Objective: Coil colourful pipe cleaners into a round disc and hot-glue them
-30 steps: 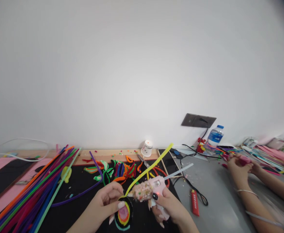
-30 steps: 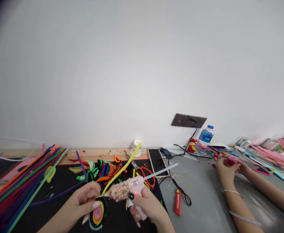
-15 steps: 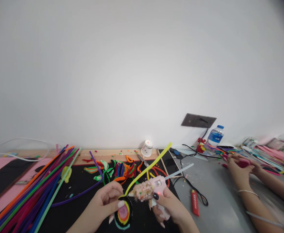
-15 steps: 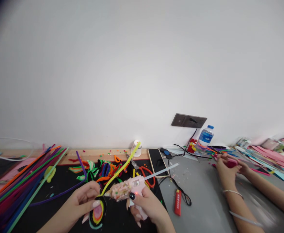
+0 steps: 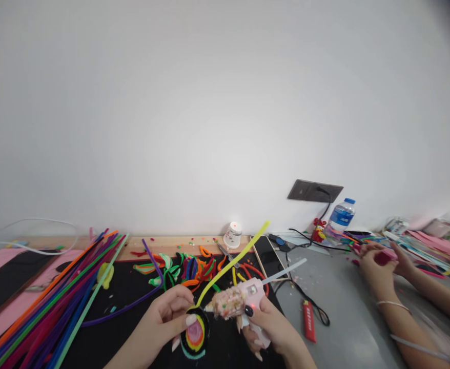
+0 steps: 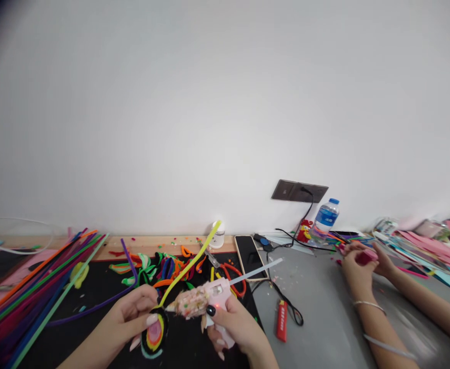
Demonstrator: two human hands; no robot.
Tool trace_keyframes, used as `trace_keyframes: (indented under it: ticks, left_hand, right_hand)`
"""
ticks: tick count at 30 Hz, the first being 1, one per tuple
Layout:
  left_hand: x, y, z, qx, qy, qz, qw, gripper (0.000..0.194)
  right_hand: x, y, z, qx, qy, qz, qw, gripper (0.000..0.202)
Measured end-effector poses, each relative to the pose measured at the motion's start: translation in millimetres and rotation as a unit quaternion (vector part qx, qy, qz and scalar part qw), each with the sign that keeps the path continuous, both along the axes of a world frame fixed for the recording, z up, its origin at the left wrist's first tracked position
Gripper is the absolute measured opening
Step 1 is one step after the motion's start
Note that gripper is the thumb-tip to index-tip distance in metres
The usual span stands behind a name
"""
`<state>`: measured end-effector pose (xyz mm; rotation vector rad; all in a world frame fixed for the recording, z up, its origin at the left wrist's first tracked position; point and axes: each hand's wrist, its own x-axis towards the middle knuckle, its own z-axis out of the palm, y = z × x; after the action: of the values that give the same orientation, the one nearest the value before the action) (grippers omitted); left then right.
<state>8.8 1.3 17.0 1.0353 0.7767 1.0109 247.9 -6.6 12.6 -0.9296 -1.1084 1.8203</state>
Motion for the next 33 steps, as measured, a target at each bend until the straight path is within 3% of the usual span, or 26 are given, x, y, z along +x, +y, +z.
trace_keyframes:
  ticks: [7, 13, 23, 33]
  left_hand:
    - [-2.0, 3.3, -6.1, -0.002, -0.004, 0.009, 1.0, 0.024]
    - [-0.7, 3.6, 1.1, -0.011, -0.025, 0.032, 0.999, 0.027]
    - [0.0, 0.8, 12.9, -0.064, -0.026, 0.135, 0.988, 0.04]
    - [-2.2, 3.6, 10.2, -0.08, -0.069, 0.153, 0.983, 0.043]
  right_hand:
    - [-0.6, 0.4, 3.2, 0.005, 0.004, 0.006, 1.0, 0.053]
    - [-0.1, 0.7, 2.5, 0.01, -0.005, -0.004, 1.0, 0.052]
    - [-0.1, 1.8, -0.8, 0.02, -0.002, 0.011, 1.0, 0.048]
    - [-4.1, 1.8, 3.7, 0.021, -0.03, 0.007, 0.999, 0.049]
